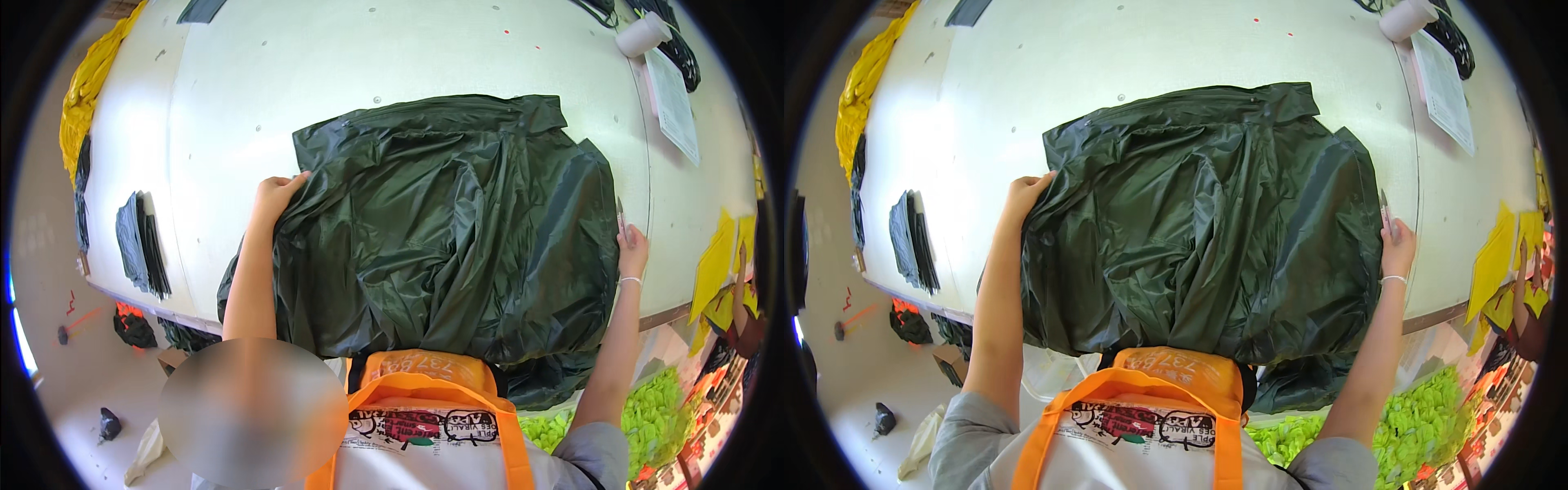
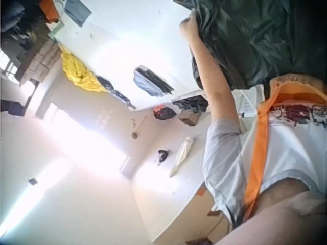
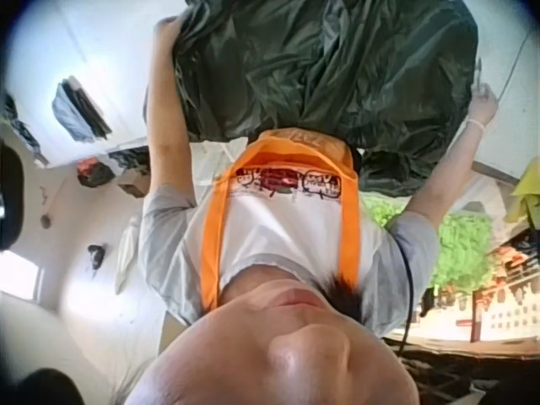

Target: The person folds a dark green raincoat on a white table, smoothing the fabric, folding the sleeves and body, and stacking it with other folded garments. The person then picks up another raincoat and begins to fold it as well.

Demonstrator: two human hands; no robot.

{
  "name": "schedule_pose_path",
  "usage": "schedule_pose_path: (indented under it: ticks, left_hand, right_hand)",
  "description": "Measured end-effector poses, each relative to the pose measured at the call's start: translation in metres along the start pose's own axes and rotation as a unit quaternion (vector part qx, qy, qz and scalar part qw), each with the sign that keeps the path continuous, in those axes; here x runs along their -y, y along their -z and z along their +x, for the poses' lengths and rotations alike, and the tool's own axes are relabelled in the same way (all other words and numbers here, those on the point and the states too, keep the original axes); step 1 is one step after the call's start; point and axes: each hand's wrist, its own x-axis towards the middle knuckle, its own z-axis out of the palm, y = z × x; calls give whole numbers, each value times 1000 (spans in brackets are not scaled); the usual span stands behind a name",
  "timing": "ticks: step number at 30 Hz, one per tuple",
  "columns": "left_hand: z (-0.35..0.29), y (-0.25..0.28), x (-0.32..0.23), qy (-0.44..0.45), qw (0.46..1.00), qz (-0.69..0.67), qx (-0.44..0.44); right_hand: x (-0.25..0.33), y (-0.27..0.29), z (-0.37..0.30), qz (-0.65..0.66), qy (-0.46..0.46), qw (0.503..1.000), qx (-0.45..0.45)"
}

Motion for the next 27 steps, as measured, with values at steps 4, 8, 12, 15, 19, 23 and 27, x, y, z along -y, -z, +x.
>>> schedule_pose_path:
  ticks: [4, 8, 12, 15, 19, 23, 27]
  left_hand:
    - [-25, -6, -10, 6, 998, 64, 4]
    - [-61, -9, -38, -38, 976, 204, -67]
    - [-66, -17, 2, -70, 993, 15, -91]
    - [-69, -17, 13, -97, 952, -279, -74]
    - [-101, -14, -6, -155, 965, -84, -193]
    - [-104, -22, 5, -124, 972, -143, -140]
    - [-98, -22, 9, -64, 969, -239, -18]
  right_hand:
    - [17, -12, -10, -10, -27, 999, -36]
    - [34, -23, 20, 155, -30, 977, -141]
    - [212, -27, 7, 407, 29, 913, 29]
    - [327, -18, -23, 721, -20, 656, 222]
    - [389, -50, -54, 836, -142, 412, 335]
    - [438, -70, -113, 781, -196, 376, 459]
    - [461, -76, -142, 758, -176, 403, 482]
